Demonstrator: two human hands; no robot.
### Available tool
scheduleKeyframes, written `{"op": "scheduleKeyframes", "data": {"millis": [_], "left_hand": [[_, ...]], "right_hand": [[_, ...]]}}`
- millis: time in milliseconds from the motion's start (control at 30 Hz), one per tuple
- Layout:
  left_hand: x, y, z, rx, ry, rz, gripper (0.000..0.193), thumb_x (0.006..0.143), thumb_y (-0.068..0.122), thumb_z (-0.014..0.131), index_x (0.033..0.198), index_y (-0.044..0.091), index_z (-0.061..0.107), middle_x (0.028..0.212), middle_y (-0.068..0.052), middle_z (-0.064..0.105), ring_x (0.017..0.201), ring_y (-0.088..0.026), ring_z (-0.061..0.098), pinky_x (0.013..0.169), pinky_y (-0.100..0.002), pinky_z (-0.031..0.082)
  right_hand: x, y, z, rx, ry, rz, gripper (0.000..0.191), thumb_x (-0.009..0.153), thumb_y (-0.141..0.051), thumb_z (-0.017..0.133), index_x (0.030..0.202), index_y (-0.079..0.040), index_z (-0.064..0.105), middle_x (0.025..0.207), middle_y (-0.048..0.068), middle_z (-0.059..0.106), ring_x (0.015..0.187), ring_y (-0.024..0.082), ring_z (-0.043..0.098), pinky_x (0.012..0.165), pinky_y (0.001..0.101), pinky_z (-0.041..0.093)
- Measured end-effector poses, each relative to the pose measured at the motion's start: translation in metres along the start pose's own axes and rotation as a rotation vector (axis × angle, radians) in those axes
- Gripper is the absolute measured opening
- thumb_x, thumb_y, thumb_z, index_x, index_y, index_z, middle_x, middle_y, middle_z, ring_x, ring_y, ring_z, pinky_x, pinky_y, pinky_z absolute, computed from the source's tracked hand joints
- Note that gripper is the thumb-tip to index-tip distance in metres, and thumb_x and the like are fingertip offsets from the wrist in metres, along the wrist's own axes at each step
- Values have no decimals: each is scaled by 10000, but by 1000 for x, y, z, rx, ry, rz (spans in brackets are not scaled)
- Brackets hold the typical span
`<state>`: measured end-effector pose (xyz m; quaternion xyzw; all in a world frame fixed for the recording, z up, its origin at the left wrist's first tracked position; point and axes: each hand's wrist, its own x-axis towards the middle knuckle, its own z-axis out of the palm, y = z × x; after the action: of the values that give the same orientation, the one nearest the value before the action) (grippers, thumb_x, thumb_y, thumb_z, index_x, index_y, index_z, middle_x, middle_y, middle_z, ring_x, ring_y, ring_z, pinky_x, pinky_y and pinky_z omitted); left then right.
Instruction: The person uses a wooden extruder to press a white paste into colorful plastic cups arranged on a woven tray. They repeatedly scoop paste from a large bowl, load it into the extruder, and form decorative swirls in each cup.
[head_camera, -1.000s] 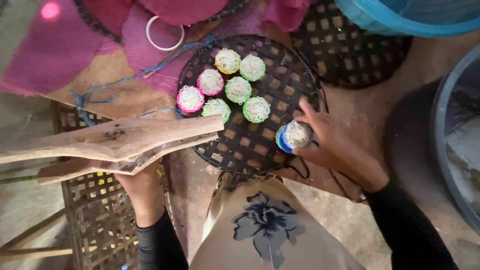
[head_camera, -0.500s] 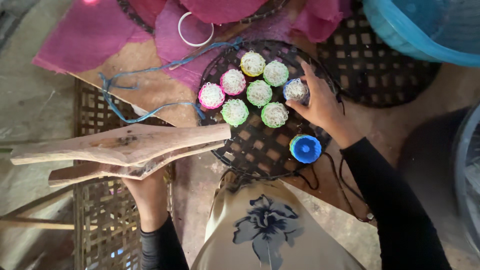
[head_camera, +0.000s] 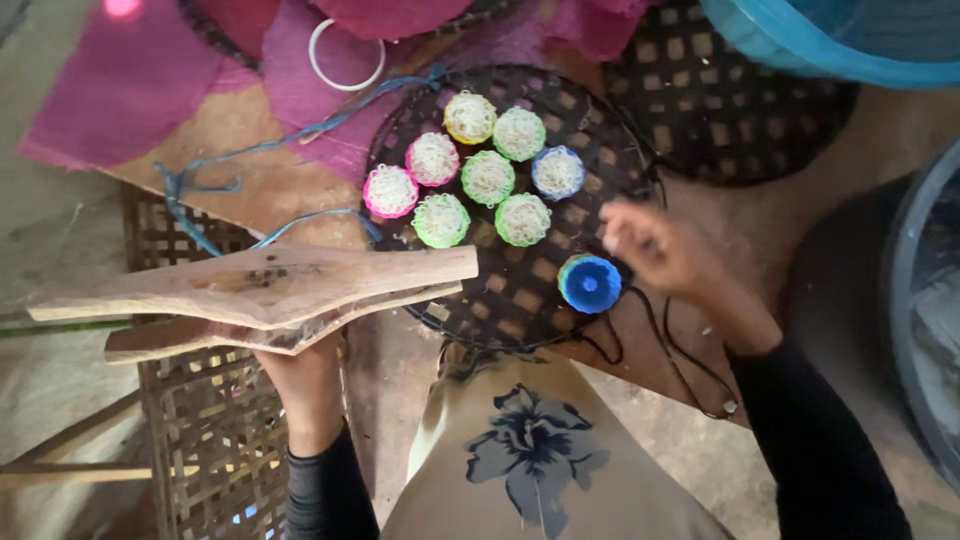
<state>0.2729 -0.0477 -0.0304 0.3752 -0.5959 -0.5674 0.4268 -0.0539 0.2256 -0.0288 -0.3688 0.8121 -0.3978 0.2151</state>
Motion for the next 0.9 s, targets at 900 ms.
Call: {"op": "scheduleKeyframes", "data": {"millis": [900], "left_hand": [[-6,-26,35,-101,-316,163,693,777,-20,845,1372,-28,490,1281,-100,644,1133,-163,658,1011,-325,553]], "right_hand": [[-19,-41,62,-137,-58,13,389,1017,-277,511,1304,-49,642,1058,179,735,943,342,699,800,429,539]]}}
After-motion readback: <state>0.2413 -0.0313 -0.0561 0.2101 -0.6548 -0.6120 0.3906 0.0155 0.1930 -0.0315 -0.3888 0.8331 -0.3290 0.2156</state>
